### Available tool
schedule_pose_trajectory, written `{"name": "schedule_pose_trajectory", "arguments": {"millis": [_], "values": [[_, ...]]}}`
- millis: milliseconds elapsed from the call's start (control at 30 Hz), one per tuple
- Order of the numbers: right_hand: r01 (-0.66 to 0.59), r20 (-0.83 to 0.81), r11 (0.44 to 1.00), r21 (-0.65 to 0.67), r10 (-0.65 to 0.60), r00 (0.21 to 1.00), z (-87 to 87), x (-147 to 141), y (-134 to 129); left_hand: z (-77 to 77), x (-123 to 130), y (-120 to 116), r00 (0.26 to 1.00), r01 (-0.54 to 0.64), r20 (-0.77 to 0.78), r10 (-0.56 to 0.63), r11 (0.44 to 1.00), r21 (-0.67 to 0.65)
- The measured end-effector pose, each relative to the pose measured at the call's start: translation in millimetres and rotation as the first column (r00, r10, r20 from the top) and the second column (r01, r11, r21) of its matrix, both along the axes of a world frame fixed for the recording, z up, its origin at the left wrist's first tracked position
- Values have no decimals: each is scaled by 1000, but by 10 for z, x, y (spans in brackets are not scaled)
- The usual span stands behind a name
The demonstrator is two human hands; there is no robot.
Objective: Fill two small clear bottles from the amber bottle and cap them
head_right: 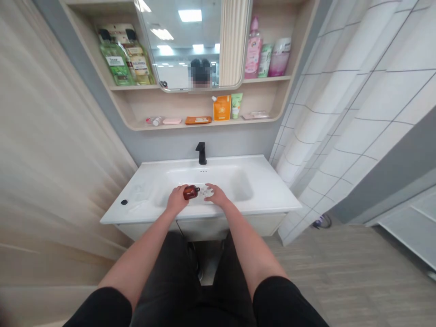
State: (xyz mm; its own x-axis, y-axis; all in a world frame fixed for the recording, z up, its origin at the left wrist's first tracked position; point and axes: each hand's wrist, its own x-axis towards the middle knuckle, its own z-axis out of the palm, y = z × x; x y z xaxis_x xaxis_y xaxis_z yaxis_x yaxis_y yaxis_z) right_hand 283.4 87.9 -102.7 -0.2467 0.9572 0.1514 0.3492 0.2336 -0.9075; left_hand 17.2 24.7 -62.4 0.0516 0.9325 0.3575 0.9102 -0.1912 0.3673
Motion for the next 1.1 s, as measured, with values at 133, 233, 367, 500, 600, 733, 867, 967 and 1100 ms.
{"name": "schedule_pose_trajectory", "arguments": {"millis": [133, 233, 367, 500, 600, 733, 867, 967, 1100], "values": [[0, 15, 1000, 15, 0, 1000, -5, -9, 5, 0, 2, -13, 999, 2, -38, -1, 1000, 31], [-3, 22, 1000, 9, 3, 1000, -30, -11, 15, 10, 10, -25, 998, 0, -61, 3, 999, 41], [-3, 29, 1000, 8, 2, 1000, -50, -3, 28, 34, 30, -45, 997, -18, -79, 21, 999, 35], [-6, 43, 1000, 12, 6, 999, -21, 1, 13, 64, 48, -75, 995, -27, -96, 30, 999, 36], [-2, 56, 1000, 14, 1, 998, 21, 0, -11, 87, 60, -94, 994, -28, -103, 31, 999, 33], [-2, 66, 1000, 20, 1, 998, 63, -2, -33, 110, 70, -104, 994, -32, -107, 34, 999, 18], [-8, 52, 1000, 5, 8, 999, 66, -5, -36, 118, 73, -111, 992, -41, -120, 43, 999, 15], [-2, 38, 1000, -5, 2, 999, 55, -8, -32, 117, 76, -118, 992, -36, -121, 39, 999, 30], [4, 41, 1000, -14, -4, 999, 47, -10, -23, 119, 82, -122, 991, -51, -124, 53, 999, 18]]}}
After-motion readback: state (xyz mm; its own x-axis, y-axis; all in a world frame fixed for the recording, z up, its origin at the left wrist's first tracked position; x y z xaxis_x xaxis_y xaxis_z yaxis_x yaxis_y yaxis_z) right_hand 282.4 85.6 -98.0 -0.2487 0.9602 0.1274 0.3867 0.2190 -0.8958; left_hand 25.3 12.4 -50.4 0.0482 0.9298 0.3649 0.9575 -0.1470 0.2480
